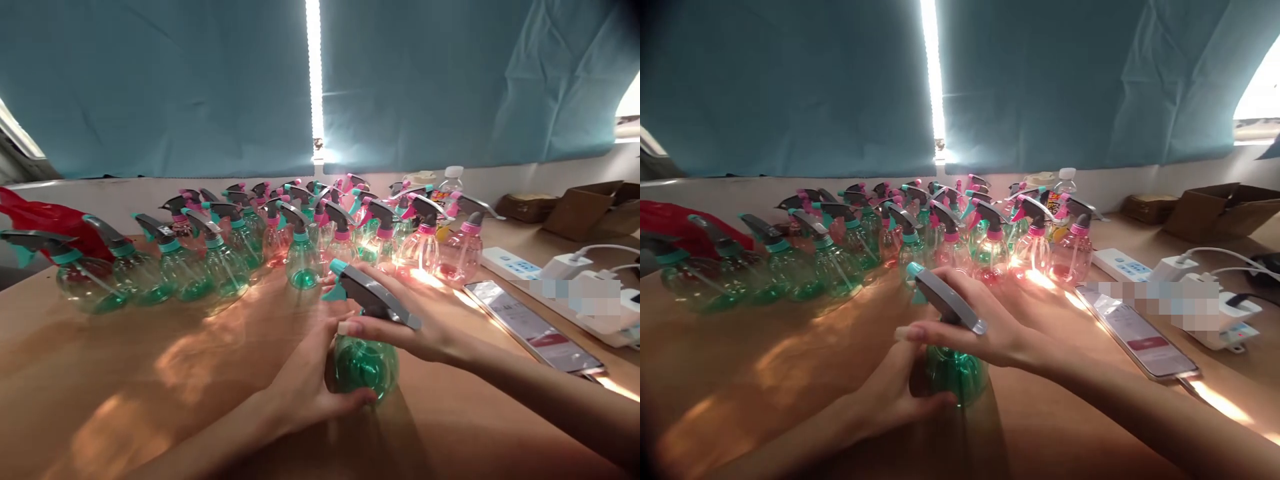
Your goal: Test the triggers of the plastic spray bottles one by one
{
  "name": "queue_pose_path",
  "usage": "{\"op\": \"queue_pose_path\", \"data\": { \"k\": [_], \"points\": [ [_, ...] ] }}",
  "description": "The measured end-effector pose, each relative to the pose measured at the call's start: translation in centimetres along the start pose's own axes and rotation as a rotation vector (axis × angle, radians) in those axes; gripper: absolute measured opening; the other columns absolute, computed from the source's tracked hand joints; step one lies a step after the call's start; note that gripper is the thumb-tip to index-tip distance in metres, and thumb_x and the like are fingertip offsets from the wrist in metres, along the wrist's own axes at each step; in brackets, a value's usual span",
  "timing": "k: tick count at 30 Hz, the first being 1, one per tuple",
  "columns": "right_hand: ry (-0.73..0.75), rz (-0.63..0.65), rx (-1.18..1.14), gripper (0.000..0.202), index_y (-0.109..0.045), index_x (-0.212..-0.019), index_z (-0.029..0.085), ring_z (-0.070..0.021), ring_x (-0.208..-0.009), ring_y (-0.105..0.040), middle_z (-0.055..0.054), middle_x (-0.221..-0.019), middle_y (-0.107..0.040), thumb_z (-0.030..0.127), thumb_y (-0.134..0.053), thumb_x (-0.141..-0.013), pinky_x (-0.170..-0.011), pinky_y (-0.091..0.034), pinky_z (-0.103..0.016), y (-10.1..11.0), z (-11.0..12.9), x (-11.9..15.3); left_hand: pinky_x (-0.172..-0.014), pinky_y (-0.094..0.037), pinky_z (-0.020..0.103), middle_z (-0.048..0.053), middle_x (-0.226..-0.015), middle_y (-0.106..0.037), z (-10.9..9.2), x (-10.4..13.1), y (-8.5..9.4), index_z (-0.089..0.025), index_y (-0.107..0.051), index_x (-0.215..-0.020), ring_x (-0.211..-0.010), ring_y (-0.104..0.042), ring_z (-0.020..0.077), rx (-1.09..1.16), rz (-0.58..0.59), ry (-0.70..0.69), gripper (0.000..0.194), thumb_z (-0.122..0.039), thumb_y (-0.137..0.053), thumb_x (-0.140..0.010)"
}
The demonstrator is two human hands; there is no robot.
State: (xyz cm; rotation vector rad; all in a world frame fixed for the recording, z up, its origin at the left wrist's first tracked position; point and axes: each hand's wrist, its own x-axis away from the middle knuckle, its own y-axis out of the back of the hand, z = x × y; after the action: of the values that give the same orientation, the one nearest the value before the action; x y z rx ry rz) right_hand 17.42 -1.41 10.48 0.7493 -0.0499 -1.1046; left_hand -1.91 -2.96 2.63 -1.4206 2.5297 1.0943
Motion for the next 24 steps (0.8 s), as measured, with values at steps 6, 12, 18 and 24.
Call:
{"op": "queue_pose_path", "data": {
  "k": [6,12,18,24],
  "points": [
    [0.096,-0.155,-0.204,0.020,-0.065,-0.094,0.027,-0.0143,-0.059,-0.057,0.003,-0.066,-0.058,0.041,-0.064,-0.079,-0.052,-0.049,-0.025,-0.3,-1.3,-0.6,-0.106,-0.040,0.054,0.012,-0.148,-0.042,0.8,-2.4,0.0,-0.025,-0.031,-0.145,-0.134,-0.040,0.0385,-0.115,0.100,-0.046,0.079,-0.042,-0.072,-0.080],
    [0.047,-0.154,-0.196,0.020,-0.063,-0.093,0.023,-0.0140,-0.064,-0.059,0.001,-0.075,-0.064,0.039,-0.061,-0.082,-0.059,-0.049,-0.026,-0.3,-2.0,-2.7,-0.103,-0.041,0.053,0.014,-0.141,-0.049,2.7,-1.7,1.5,-0.025,-0.026,-0.147,-0.129,-0.046,0.0354,-0.361,0.060,-0.037,0.081,-0.049,-0.069,-0.084],
    [0.050,-0.119,-0.266,0.017,-0.060,-0.090,0.023,-0.0150,-0.069,-0.058,0.001,-0.075,-0.062,0.038,-0.057,-0.084,-0.066,-0.048,-0.029,-0.3,-3.2,-4.4,-0.102,-0.044,0.047,0.012,-0.137,-0.051,4.6,-0.7,4.1,-0.023,-0.035,-0.141,-0.123,-0.051,0.0297,-0.576,0.084,-0.016,0.061,-0.033,-0.064,-0.088],
    [0.084,-0.125,-0.237,0.012,-0.061,-0.092,0.024,-0.0131,-0.060,-0.052,0.004,-0.066,-0.055,0.033,-0.058,-0.085,-0.057,-0.043,-0.026,-0.5,-4.2,-4.5,-0.104,-0.042,0.047,0.012,-0.137,-0.053,5.2,-0.7,4.2,-0.021,-0.046,-0.135,-0.127,-0.049,0.0301,-0.625,0.112,-0.008,0.051,-0.031,-0.061,-0.088]
  ]
}}
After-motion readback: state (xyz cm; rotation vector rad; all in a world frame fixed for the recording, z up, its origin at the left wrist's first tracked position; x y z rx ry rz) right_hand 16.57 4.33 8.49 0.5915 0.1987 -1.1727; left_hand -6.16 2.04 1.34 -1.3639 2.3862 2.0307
